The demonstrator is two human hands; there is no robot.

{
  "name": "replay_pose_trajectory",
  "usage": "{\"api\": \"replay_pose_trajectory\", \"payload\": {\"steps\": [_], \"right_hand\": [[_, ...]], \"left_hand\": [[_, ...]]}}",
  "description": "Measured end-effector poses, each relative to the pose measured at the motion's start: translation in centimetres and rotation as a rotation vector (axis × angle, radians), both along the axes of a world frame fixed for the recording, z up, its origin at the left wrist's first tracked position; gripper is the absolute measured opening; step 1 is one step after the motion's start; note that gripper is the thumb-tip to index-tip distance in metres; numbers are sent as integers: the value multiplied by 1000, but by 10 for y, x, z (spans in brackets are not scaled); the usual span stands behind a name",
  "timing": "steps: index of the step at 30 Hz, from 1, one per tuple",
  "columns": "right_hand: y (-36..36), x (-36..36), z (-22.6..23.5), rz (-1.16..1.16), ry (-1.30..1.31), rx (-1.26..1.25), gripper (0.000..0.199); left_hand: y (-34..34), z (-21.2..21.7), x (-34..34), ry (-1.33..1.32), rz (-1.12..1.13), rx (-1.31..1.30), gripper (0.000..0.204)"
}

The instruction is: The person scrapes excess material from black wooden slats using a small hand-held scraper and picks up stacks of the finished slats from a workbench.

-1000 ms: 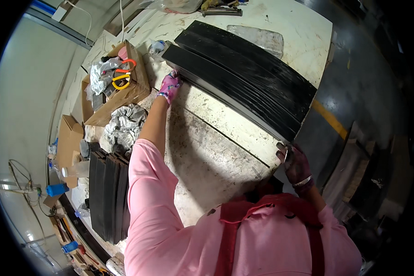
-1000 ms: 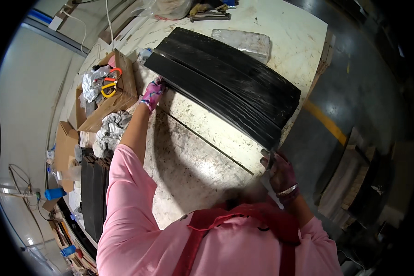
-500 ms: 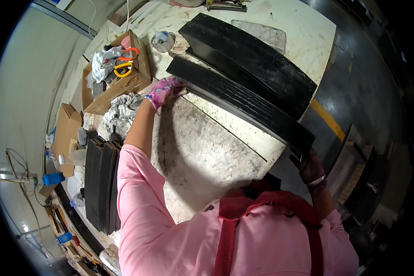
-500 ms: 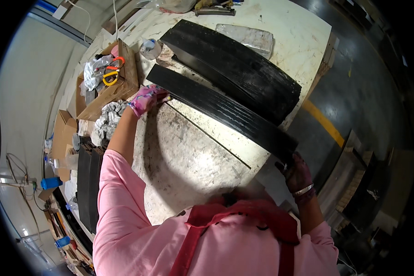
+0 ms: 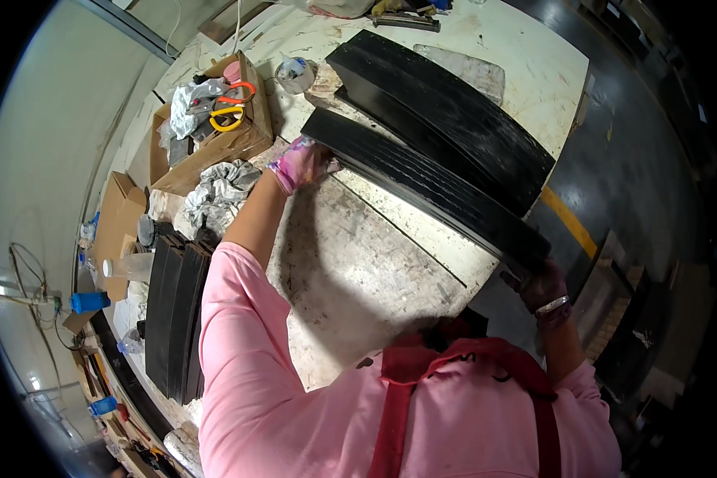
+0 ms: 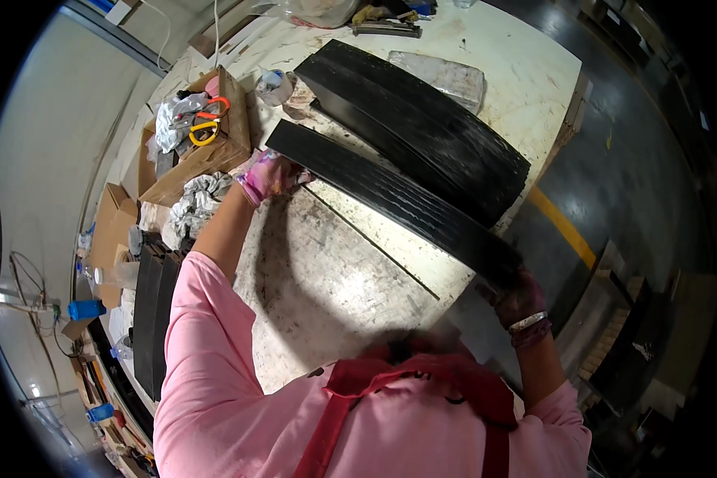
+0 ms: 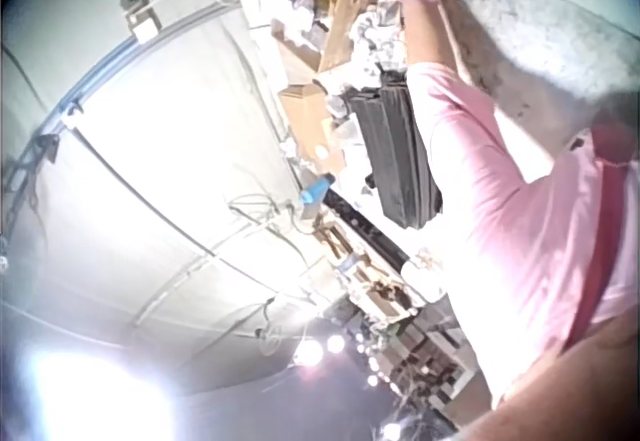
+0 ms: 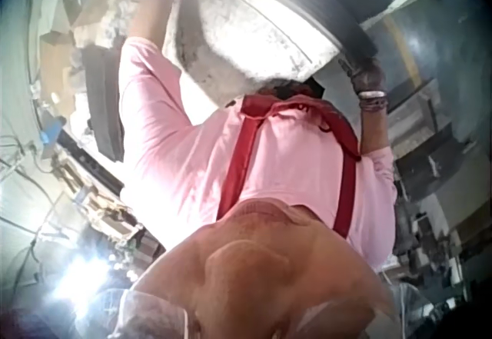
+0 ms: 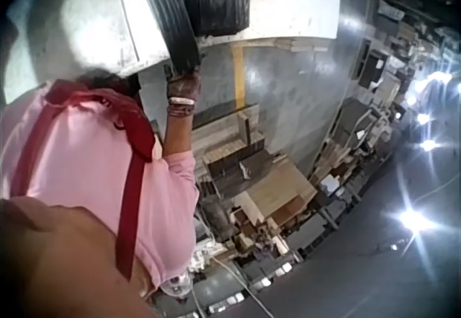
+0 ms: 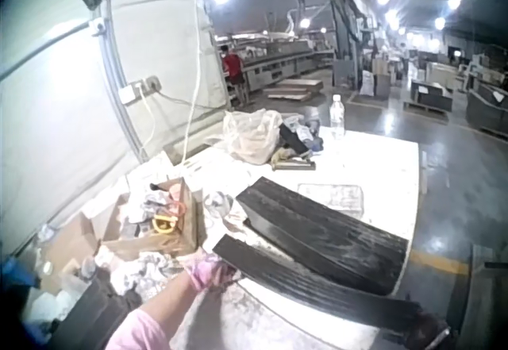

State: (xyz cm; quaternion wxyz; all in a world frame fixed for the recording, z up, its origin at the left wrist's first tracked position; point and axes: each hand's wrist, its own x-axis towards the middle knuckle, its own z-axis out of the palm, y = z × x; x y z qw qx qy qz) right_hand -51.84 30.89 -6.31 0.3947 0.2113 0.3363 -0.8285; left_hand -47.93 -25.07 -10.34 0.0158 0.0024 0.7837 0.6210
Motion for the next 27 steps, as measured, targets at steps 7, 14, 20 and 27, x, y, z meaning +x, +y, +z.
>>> {"api": "replay_pose_trajectory", "payload": {"steps": [7, 14, 20, 27], "right_hand": [[-1, -1, 21, -154, -10, 258, 37], [30, 21, 32, 207, 564, 647, 32], [27, 34, 96, 821, 1412, 1272, 29], [-1, 24, 93, 950, 1830, 936, 36]], "left_hand": [[12, -15, 15, -84, 75, 184, 32], [43, 61, 47, -96, -13, 41, 32], [69, 85, 171, -28, 167, 622, 41], [175, 111, 349, -160, 869, 816, 52]]}}
